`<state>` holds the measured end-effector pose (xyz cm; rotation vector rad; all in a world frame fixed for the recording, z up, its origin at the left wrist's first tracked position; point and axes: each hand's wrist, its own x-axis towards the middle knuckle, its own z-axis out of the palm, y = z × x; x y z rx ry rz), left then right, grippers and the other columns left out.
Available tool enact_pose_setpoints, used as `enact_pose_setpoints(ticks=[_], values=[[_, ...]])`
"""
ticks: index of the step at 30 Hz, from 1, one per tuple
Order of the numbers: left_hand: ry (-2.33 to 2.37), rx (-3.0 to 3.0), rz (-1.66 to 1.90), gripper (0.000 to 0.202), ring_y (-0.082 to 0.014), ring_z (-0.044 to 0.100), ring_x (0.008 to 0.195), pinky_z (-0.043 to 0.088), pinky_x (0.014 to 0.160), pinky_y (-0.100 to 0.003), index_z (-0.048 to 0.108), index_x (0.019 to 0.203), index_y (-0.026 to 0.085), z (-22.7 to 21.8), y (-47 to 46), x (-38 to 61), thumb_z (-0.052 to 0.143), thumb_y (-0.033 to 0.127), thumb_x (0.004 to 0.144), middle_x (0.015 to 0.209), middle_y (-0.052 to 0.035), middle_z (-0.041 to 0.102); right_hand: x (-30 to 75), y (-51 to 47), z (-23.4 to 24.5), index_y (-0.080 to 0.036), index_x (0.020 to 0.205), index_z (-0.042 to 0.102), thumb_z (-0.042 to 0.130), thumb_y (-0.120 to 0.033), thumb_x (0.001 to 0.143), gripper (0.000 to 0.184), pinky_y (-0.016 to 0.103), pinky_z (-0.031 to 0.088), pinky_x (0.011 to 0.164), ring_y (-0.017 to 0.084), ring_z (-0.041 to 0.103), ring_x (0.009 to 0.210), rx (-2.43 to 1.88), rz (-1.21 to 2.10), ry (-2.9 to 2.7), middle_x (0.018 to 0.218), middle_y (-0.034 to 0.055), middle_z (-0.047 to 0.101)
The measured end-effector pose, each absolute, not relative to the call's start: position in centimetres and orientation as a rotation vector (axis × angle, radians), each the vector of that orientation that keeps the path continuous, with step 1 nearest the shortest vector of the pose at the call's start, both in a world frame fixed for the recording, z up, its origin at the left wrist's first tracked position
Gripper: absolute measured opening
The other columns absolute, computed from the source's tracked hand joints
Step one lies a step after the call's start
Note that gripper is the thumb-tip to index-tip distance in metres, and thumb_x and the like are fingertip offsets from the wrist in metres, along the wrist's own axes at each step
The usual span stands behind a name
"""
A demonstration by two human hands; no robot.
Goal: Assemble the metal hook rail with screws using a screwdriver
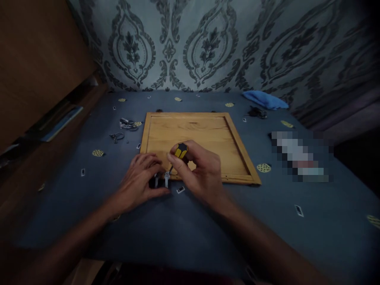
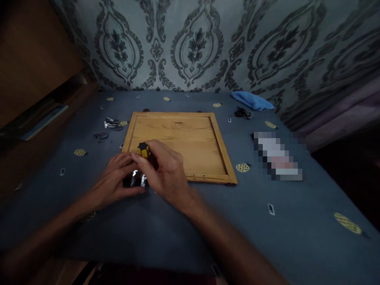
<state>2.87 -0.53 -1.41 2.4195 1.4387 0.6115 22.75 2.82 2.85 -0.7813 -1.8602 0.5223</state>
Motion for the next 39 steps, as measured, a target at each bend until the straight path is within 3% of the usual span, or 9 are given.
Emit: enact_pose_setpoints(ticks=[17,20,24,34,39], values=[[1.400,2.368,0.647,0.048,-0.0359,0.055,0.135,0.039,0.116,-0.059,0.070,0.120,0.027,-0.9,-1.0,2.8,0.078,0.060,0.086,0.132,-0.0095,0.070,24.8,2.4,3.3,-0.023,0.091,0.064,0.060,-0.020,0.100,0.010,0.022,0.051,0.060,0.012,0.066,0.064,-0.852,0.556,-1.886,0.076,-0.0024,0.070],[1.415,2.249,0.755,0.030,-0.0321,0.057,0.134,0.044,0.115,-0.055,0.071,0.117,0.026,0.0,-1.0,2.6,0.069,0.049,0.097,0.130,-0.0087,0.072,24.7,2.4,3.1,-0.024,0.092,0.065,0.061,-0.019,0.099,0.009,0.023,0.053,0.060,0.012,0.067,0.064,-0.849,0.555,-1.877,0.077,-0.0020,0.072],[1.500,2.079,0.978,0.019,-0.0274,0.065,0.126,0.051,0.109,-0.048,0.073,0.105,0.025,1.1,-0.6,1.8,0.055,0.030,0.104,0.120,-0.0075,0.076,24.5,2.3,3.0,-0.023,0.092,0.065,0.063,-0.019,0.097,0.007,0.024,0.054,0.062,0.013,0.068,0.063,-0.847,0.556,-1.845,0.078,-0.0017,0.072],[1.842,1.748,1.346,0.026,-0.0245,0.072,0.103,0.055,0.093,-0.038,0.073,0.107,0.020,0.7,1.5,-3.1,0.055,0.037,0.099,0.108,-0.0073,0.078,24.4,2.4,3.0,-0.023,0.090,0.064,0.063,-0.014,0.095,0.010,0.021,0.053,0.056,0.013,0.068,0.058,-0.790,0.536,-1.843,0.074,-0.0021,0.072],[1.904,1.785,1.373,0.027,-0.0230,0.072,0.094,0.056,0.086,-0.036,0.074,0.102,0.019,0.1,3.2,-6.1,0.051,0.032,0.096,0.100,-0.0078,0.076,24.5,2.6,2.7,-0.024,0.091,0.065,0.063,-0.019,0.097,0.008,0.021,0.057,0.057,0.014,0.071,0.058,-0.794,0.455,-1.885,0.075,-0.0020,0.073]])
